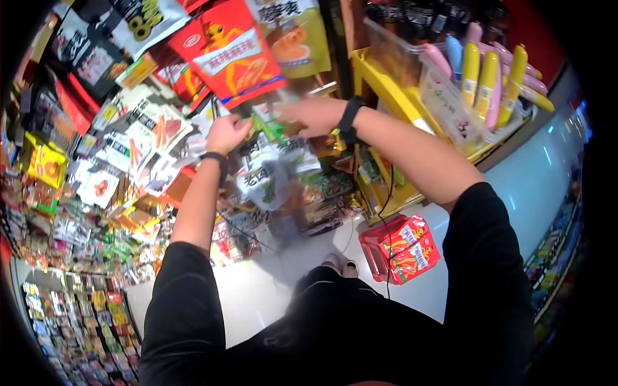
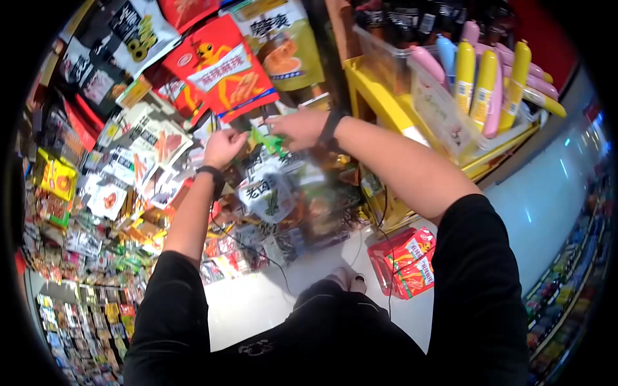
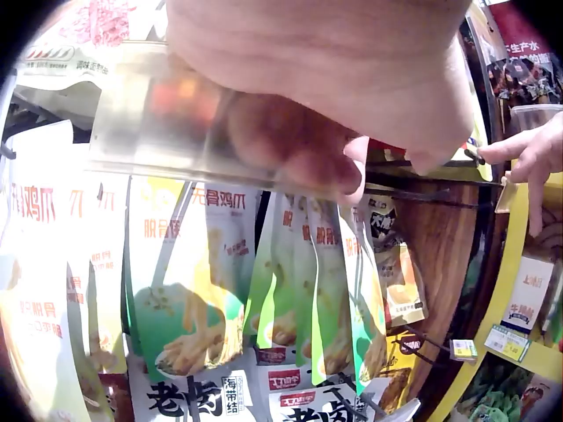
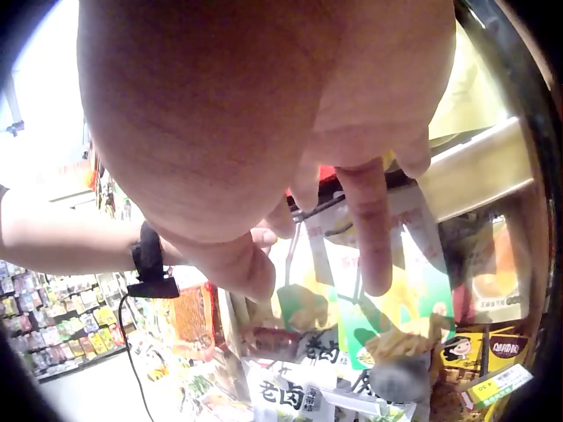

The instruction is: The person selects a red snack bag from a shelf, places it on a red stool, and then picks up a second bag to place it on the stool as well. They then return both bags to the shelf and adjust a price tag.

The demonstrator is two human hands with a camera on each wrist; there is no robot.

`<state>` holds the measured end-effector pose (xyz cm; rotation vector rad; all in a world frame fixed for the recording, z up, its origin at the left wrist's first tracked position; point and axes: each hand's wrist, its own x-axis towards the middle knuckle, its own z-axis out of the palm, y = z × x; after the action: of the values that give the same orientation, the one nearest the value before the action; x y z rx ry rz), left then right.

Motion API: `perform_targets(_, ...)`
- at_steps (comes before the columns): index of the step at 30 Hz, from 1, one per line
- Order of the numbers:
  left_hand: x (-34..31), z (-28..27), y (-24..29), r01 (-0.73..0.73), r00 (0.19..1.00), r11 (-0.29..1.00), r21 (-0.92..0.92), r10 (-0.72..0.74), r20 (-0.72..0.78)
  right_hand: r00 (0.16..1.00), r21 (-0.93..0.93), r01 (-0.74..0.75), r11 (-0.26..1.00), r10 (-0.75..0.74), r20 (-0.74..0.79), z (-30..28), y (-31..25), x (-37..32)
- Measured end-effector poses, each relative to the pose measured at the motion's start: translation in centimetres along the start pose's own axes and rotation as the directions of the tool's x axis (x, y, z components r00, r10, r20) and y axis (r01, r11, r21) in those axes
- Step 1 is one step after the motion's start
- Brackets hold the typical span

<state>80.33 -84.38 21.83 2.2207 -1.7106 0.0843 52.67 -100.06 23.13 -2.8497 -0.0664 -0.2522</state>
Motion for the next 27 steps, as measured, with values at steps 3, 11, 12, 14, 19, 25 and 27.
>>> perform_targets(3, 0.0, 0.2, 0.0, -0.019, 1.000, 0.998, -0.054, 0.018, -0.025, 0.999, -0.021, -0.009, 1.000, 0.009, 0.037, -0.6, -0.8, -0.2)
perform_targets(11, 0.0, -0.9, 1.1, 0.067, 0.995, 0.998, -0.010, -0.066, 0.072, 0.999, 0.040, -0.039, 0.998, 0.038, 0.035, -1.1, -1.5, 0.2)
perform_targets(12, 0.0, -0.9, 1.0, 0.055, 0.996, 0.998, 0.000, -0.055, 0.066, 0.999, 0.046, -0.026, 0.999, 0.025, 0.031, -1.2, -1.7, 0.3)
perform_targets(14, 0.0, -0.8, 0.9, 0.055, 0.996, 0.998, 0.008, -0.056, 0.073, 1.000, 0.055, -0.008, 0.998, 0.006, 0.030, -1.2, -1.8, 0.2)
perform_targets(19, 0.1, -0.7, 0.6, 0.025, 0.997, 0.998, 0.050, -0.028, 0.073, 0.996, 0.044, 0.083, 0.996, -0.082, -0.023, 0.0, -1.3, 0.7)
perform_targets(25, 0.1, -0.5, 0.4, 0.030, 0.997, 0.999, 0.043, -0.033, 0.071, 0.999, 0.022, -0.023, 1.000, 0.022, 0.035, -0.5, -1.5, 0.1)
perform_targets(27, 0.1, -0.4, 0.3, 0.031, 0.997, 0.999, 0.044, -0.034, 0.074, 0.999, 0.002, -0.011, 1.000, 0.011, 0.045, -0.7, -1.7, 0.0)
